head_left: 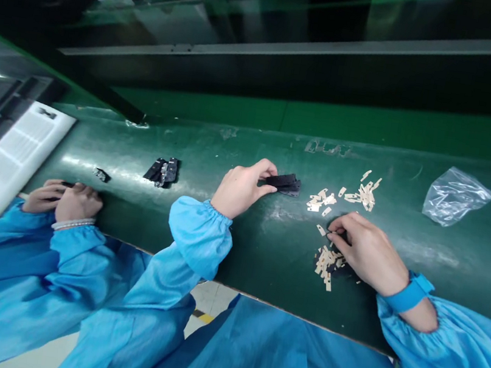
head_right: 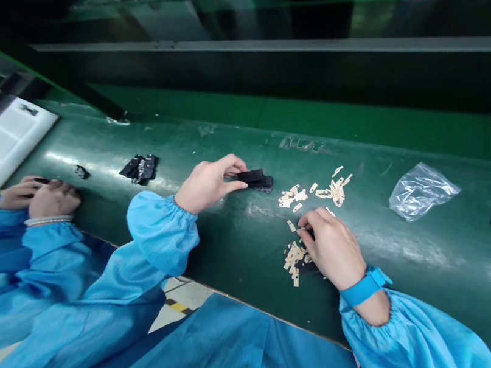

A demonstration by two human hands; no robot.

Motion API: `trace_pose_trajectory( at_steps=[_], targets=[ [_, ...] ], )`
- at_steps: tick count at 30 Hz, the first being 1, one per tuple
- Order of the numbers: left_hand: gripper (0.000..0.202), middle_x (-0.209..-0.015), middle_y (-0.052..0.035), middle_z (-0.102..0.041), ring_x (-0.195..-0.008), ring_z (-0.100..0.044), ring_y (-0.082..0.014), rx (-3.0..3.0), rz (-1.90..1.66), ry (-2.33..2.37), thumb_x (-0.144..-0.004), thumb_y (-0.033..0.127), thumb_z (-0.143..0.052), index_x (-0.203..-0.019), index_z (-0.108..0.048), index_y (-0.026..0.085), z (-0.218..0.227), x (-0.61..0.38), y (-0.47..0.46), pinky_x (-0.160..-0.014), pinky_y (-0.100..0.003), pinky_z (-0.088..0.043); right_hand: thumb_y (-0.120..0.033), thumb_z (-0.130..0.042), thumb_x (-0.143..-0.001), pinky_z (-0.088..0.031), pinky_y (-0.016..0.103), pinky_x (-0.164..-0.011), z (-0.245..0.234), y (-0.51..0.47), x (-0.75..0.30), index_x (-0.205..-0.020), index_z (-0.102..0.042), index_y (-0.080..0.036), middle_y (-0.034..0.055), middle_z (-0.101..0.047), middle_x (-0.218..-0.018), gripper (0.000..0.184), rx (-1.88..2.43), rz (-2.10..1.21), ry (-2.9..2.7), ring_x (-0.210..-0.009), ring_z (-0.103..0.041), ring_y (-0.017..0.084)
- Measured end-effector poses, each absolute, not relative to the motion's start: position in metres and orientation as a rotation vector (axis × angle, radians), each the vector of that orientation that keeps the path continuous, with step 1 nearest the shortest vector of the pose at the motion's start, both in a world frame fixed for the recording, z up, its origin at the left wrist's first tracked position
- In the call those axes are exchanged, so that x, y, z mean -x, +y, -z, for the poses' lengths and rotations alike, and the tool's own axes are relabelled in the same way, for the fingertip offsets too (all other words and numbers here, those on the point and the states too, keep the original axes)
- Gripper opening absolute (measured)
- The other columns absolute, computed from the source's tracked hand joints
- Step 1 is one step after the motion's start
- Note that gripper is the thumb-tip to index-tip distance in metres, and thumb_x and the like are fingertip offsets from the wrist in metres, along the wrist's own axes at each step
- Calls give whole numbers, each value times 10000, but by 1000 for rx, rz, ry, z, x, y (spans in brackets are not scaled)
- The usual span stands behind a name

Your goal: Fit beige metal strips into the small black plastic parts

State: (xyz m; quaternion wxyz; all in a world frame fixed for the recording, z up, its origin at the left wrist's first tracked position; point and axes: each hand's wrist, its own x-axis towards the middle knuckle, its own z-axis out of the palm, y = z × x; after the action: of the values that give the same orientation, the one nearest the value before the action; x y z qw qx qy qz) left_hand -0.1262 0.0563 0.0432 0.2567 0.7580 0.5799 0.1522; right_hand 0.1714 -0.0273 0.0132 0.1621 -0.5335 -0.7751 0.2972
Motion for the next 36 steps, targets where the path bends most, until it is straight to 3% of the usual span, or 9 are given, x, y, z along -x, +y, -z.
trace_pose_trajectory(
  at_steps=[6,10,16,20,24,30,36],
  targets=[
    [266,-1071,-20,-766,-986,-723,-219,-2104,-391,1566,-806,209,-796,-1008,-628,252,-49,124,61,-889,-350,-551,-453,-726,-909,-509,354,-629,-15,-14,-185,-907,-773,-255,61,-739,-908,203,1424,-1018,-1827,-707,-641,195],
    [231,-939,-8,-723,-828,-675,-169,-2127,-346,1570,-746,190,-824,-904,-658,219,-51,124,69,-768,-287,-507,-559,-814,-799,-596,374,-717,-14,-10,-191,-894,-804,-246,74,-786,-928,328,1439,-1229,-1497,-790,-722,228],
    [252,-734,37,-669,-695,-630,-136,-1966,-246,1523,-690,246,-857,-812,-640,205,-51,126,84,-650,-248,-441,-504,-882,-738,-638,357,-765,-15,-8,-190,-933,-790,-220,73,-794,-895,356,1407,-1332,-1252,-764,-748,206],
    [176,-726,25,-691,-684,-639,-141,-1919,-215,1473,-743,311,-796,-804,-672,204,-56,128,93,-645,-251,-449,-483,-915,-702,-636,330,-731,-12,-5,-191,-1008,-728,-212,45,-767,-816,450,1372,-1372,-1199,-711,-735,182],
    [171,-872,-27,-731,-809,-674,-164,-1961,-356,1415,-875,356,-665,-839,-723,200,-65,133,93,-752,-285,-506,-486,-910,-707,-640,339,-775,-8,-4,-191,-982,-738,-202,62,-776,-865,431,1361,-1391,-1218,-770,-743,191],
    [183,-743,-18,-690,-658,-674,-127,-1483,-697,1192,-914,302,-659,-1025,-677,157,-62,103,64,-672,-265,-568,-446,-851,-796,-623,392,-923,-11,-8,-185,-1088,-776,-219,69,-778,-976,378,1343,-1408,-1211,-875,-747,202],
    [60,-737,-32,-709,-630,-700,-109,-1159,-780,1115,-916,156,-621,-910,-561,150,-29,26,45,-629,-225,-579,-395,-869,-785,-630,367,-859,-12,-8,-179,-1038,-711,-231,33,-744,-874,340,1358,-1228,-1064,-790,-730,174]
  ],
)
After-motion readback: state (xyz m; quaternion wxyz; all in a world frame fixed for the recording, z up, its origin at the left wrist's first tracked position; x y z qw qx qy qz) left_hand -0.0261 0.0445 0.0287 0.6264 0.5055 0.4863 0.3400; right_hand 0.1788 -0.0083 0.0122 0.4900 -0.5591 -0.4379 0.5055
